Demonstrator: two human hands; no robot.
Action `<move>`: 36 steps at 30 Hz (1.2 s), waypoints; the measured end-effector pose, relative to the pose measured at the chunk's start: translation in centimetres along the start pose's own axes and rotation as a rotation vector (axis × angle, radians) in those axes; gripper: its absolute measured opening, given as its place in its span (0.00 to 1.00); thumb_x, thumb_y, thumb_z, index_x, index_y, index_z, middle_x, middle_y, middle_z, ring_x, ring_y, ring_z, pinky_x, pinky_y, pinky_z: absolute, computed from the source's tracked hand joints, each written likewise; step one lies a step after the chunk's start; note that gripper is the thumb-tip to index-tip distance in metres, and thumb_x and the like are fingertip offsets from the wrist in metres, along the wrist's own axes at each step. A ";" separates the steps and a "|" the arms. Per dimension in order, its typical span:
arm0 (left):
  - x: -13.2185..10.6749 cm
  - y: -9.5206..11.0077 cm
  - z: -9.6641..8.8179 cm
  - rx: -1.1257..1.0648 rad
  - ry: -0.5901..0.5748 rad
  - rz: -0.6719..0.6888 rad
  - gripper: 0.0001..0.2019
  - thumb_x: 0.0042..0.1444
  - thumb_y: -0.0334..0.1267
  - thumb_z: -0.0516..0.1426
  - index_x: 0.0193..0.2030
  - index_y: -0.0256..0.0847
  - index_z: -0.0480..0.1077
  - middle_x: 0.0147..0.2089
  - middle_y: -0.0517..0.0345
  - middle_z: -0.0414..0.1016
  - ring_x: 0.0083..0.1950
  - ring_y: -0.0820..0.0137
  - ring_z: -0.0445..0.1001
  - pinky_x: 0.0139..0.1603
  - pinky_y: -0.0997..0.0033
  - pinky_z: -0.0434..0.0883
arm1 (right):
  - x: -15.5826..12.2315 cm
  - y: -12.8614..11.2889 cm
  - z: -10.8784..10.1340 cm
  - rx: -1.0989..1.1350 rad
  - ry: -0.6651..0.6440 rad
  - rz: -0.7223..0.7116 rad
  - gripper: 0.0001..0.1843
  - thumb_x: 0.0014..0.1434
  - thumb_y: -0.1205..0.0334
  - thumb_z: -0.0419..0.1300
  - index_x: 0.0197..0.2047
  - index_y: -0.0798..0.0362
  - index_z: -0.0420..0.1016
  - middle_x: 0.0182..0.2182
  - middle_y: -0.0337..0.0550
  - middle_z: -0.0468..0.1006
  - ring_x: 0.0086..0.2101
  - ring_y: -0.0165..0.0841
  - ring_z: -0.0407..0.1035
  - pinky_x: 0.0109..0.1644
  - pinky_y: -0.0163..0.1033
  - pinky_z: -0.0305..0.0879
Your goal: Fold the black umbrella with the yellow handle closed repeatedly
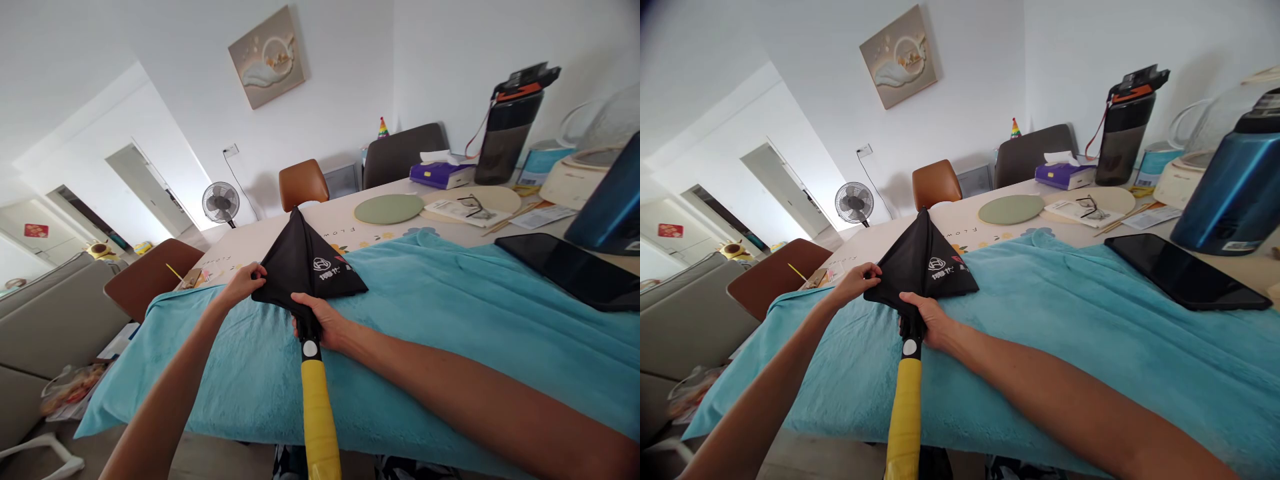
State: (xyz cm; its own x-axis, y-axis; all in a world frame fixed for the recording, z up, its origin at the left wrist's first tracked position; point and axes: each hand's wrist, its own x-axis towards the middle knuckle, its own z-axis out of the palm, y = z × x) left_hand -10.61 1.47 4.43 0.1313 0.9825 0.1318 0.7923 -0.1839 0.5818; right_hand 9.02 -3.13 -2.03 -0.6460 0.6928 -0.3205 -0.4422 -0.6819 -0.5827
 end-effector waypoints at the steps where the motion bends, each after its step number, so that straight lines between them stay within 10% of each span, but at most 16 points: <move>1: -0.1 0.1 0.0 -0.004 0.003 -0.004 0.09 0.41 0.34 0.53 0.32 0.38 0.67 0.24 0.66 0.61 0.26 0.76 0.60 0.28 0.76 0.58 | 0.0 0.0 0.0 -0.003 -0.004 0.003 0.12 0.54 0.57 0.56 0.29 0.57 0.64 0.15 0.39 0.68 0.17 0.28 0.64 0.20 0.34 0.66; 27: 0.2 -0.9 -0.8 0.063 0.007 0.005 0.10 0.41 0.30 0.51 0.33 0.40 0.67 0.24 0.64 0.61 0.25 0.76 0.59 0.26 0.76 0.56 | -0.2 0.0 0.2 -0.005 0.038 -0.001 0.13 0.52 0.55 0.58 0.27 0.56 0.63 0.13 0.38 0.67 0.15 0.29 0.63 0.19 0.35 0.65; 36: 0.4 -2.3 3.8 0.534 -0.229 0.047 0.13 0.43 0.25 0.49 0.35 0.38 0.67 0.36 0.55 0.68 0.36 0.70 0.66 0.36 0.72 0.61 | -0.1 0.1 0.5 -0.077 0.104 -0.044 0.10 0.53 0.61 0.56 0.25 0.56 0.62 0.11 0.37 0.66 0.12 0.27 0.61 0.15 0.31 0.62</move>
State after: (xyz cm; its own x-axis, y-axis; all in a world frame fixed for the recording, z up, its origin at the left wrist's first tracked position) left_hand -10.11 2.35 0.05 0.2522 0.9656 -0.0635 0.9653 -0.2464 0.0866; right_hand 8.76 -3.39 -1.68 -0.5572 0.7449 -0.3669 -0.4169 -0.6331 -0.6522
